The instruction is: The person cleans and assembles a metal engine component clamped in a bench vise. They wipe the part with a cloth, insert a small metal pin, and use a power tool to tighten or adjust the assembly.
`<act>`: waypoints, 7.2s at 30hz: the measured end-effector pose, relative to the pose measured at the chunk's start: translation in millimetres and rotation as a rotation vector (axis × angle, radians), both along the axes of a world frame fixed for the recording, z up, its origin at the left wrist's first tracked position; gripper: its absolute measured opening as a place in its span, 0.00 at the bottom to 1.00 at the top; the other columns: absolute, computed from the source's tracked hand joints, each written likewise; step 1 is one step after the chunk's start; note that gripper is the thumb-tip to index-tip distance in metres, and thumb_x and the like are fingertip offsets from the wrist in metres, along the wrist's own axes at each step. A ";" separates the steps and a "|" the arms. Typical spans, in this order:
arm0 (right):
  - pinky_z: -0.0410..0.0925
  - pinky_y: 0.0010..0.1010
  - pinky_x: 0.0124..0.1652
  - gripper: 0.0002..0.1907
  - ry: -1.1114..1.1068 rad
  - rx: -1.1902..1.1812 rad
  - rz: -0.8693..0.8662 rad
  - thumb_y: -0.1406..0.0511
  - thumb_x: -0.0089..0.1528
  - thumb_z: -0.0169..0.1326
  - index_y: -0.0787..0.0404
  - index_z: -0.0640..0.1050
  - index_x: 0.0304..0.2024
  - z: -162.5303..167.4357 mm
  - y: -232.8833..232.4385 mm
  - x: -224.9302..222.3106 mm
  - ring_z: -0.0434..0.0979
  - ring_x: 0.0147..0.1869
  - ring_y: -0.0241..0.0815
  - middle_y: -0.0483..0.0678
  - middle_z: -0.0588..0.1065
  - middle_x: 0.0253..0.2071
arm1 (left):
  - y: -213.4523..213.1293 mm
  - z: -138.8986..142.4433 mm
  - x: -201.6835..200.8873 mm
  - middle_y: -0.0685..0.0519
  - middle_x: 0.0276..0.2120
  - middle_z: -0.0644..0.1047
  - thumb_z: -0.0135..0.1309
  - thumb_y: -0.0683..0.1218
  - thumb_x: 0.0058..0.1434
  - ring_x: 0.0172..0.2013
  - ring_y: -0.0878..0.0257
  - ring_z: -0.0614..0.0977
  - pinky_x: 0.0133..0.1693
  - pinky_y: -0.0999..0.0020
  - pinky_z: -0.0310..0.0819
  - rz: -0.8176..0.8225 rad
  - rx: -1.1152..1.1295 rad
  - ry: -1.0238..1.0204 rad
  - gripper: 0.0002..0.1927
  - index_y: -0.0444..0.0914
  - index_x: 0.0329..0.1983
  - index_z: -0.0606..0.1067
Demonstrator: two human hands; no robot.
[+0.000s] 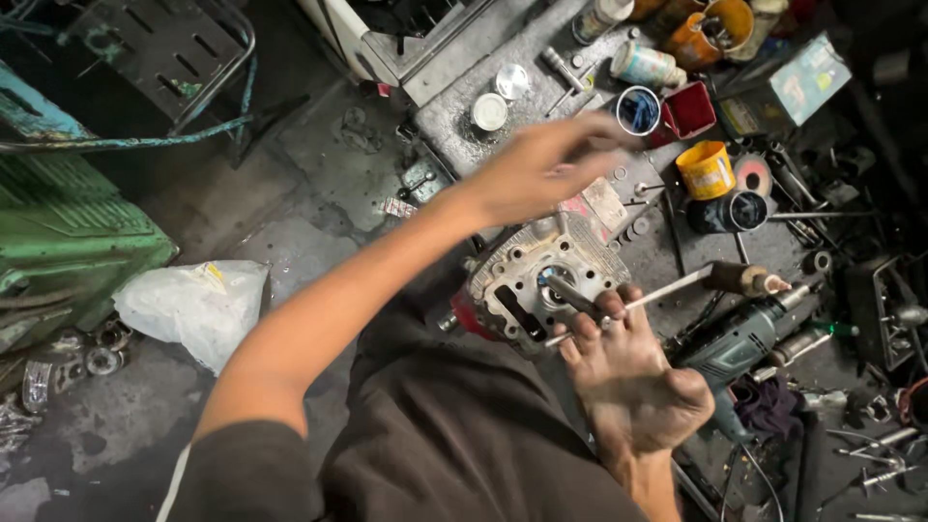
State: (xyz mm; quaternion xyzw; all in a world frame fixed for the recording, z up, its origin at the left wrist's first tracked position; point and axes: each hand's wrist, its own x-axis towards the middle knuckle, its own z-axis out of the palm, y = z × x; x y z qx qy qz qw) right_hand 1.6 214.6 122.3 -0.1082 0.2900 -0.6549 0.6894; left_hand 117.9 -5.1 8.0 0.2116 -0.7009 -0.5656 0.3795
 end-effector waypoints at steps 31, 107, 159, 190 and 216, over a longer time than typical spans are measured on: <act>0.61 0.52 0.51 0.23 2.374 -0.206 0.243 0.70 0.46 0.57 0.57 0.80 0.46 -180.6 37.2 -225.4 0.69 0.55 0.58 0.50 0.76 0.48 | 226.6 -124.0 69.8 0.53 0.40 0.74 0.50 0.42 0.71 0.38 0.65 0.75 0.43 0.69 0.74 1.239 0.616 0.139 0.10 0.39 0.54 0.73; 0.69 0.46 0.47 0.17 2.016 -0.262 0.164 0.72 0.52 0.56 0.67 0.77 0.45 9.7 -3.1 10.2 0.75 0.46 0.58 0.57 0.74 0.41 | 170.2 -149.1 211.6 0.53 0.42 0.75 0.53 0.39 0.70 0.39 0.69 0.75 0.42 0.72 0.73 0.636 0.531 0.120 0.14 0.35 0.57 0.69; 0.68 0.40 0.40 0.17 0.134 -0.224 0.404 0.63 0.54 0.65 0.62 0.76 0.42 -40.3 76.3 -147.9 0.76 0.39 0.52 0.53 0.73 0.40 | 275.3 91.6 50.9 0.50 0.48 0.80 0.66 0.38 0.56 0.41 0.63 0.84 0.40 0.71 0.78 0.379 -0.125 -0.411 0.17 0.39 0.49 0.77; 0.71 0.44 0.48 0.22 1.794 -0.023 0.794 0.63 0.56 0.53 0.66 0.78 0.51 -2.1 -48.5 -25.4 0.81 0.46 0.57 0.63 0.81 0.42 | 301.6 7.6 121.0 0.49 0.55 0.74 0.55 0.36 0.65 0.43 0.66 0.81 0.44 0.71 0.74 0.692 0.228 -0.159 0.17 0.37 0.57 0.72; 0.74 0.44 0.47 0.12 2.051 0.013 0.028 0.61 0.65 0.61 0.60 0.80 0.48 -179.0 -104.1 -165.0 0.82 0.47 0.59 0.59 0.81 0.43 | 246.9 39.2 119.1 0.50 0.51 0.75 0.55 0.35 0.65 0.42 0.65 0.82 0.45 0.71 0.77 0.628 0.014 -0.176 0.15 0.37 0.54 0.74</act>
